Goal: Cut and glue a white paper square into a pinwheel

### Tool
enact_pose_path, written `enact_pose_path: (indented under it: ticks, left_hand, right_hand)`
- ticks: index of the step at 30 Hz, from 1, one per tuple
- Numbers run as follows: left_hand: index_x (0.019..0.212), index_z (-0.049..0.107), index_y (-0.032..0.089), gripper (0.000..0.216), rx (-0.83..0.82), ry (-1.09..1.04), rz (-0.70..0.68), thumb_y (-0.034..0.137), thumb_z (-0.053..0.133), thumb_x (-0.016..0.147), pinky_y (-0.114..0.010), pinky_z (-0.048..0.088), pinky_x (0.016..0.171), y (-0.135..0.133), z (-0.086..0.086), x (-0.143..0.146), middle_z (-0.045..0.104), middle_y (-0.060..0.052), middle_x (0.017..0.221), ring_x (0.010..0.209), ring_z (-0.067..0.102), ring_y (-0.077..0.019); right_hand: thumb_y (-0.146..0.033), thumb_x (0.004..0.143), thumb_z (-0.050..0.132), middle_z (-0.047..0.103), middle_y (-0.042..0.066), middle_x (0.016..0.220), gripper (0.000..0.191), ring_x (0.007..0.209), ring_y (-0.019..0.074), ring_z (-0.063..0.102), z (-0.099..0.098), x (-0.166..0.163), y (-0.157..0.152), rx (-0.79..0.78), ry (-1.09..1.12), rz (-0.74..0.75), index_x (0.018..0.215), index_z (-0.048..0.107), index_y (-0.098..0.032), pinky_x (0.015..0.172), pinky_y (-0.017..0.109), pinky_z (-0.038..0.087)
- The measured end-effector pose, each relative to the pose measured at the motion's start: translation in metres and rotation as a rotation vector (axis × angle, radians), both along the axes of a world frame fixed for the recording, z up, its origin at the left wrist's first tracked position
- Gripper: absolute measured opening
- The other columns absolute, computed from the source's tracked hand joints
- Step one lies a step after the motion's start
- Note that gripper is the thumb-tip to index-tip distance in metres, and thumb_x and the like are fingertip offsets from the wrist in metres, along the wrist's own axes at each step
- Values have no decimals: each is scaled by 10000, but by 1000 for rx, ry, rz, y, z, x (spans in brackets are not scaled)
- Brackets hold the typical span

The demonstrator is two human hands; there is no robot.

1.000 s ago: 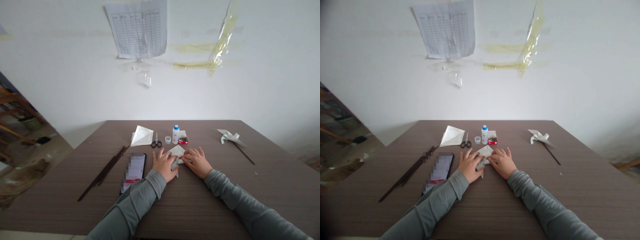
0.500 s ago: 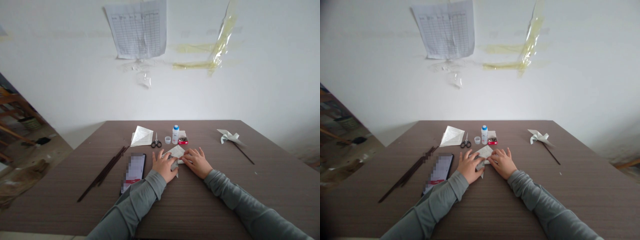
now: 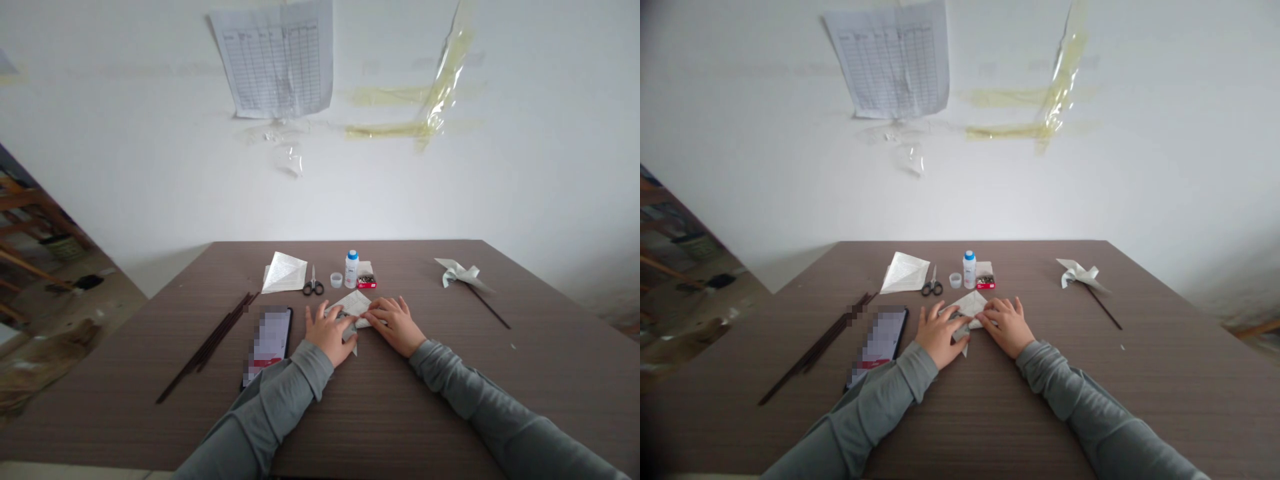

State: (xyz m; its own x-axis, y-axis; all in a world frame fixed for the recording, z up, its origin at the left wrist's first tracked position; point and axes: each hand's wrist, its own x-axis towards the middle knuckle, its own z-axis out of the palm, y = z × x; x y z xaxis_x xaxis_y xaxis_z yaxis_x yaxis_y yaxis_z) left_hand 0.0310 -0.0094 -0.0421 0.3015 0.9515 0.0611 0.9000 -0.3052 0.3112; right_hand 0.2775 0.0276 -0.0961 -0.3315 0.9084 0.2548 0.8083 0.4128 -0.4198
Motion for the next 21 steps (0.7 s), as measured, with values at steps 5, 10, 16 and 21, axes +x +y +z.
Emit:
enact_pose_path:
  ticks: [5, 10, 16, 21]
  left_hand:
    - [1578, 974, 454, 509, -19, -8, 9, 318, 961, 1088, -995, 361, 1530, 0, 2, 1, 809, -91, 1846, 1851, 568, -570]
    - [1536, 992, 426, 485, -13, -25, 5, 311, 981, 1065, -1017, 338, 1524, 2, 1, 2, 807, -105, 1848, 1846, 571, -580]
    - [1585, 969, 417, 530, 26, 16, -2, 313, 977, 1065, -1007, 353, 1523, 2, -3, 5, 788, -110, 1874, 1839, 573, -567]
    - [1618, 955, 458, 529, -9, 57, -1, 336, 938, 1103, -1005, 349, 1527, 2, 2, 6, 778, -89, 1892, 1855, 564, -559]
  right_hand:
    - [-525, 1321, 609, 929, 114, 1362, 449, 1404, 399, 849, -4, 0, 0, 50, -19, -12, 1254, 1031, -386, 1480, 931, 441]
    - [-510, 1322, 606, 921, 104, 1347, 457, 1410, 390, 841, -6, 1, 2, 53, -18, 3, 1189, 1025, -382, 1469, 894, 486]
    - [-495, 1308, 653, 934, 96, 1352, 415, 1405, 385, 858, -9, 4, 5, 39, -1, 0, 1153, 1023, -389, 1477, 890, 488]
    - [-458, 1304, 683, 942, 78, 1355, 376, 1423, 374, 864, -10, 4, 4, 52, -16, -5, 1150, 1020, -394, 1491, 902, 468]
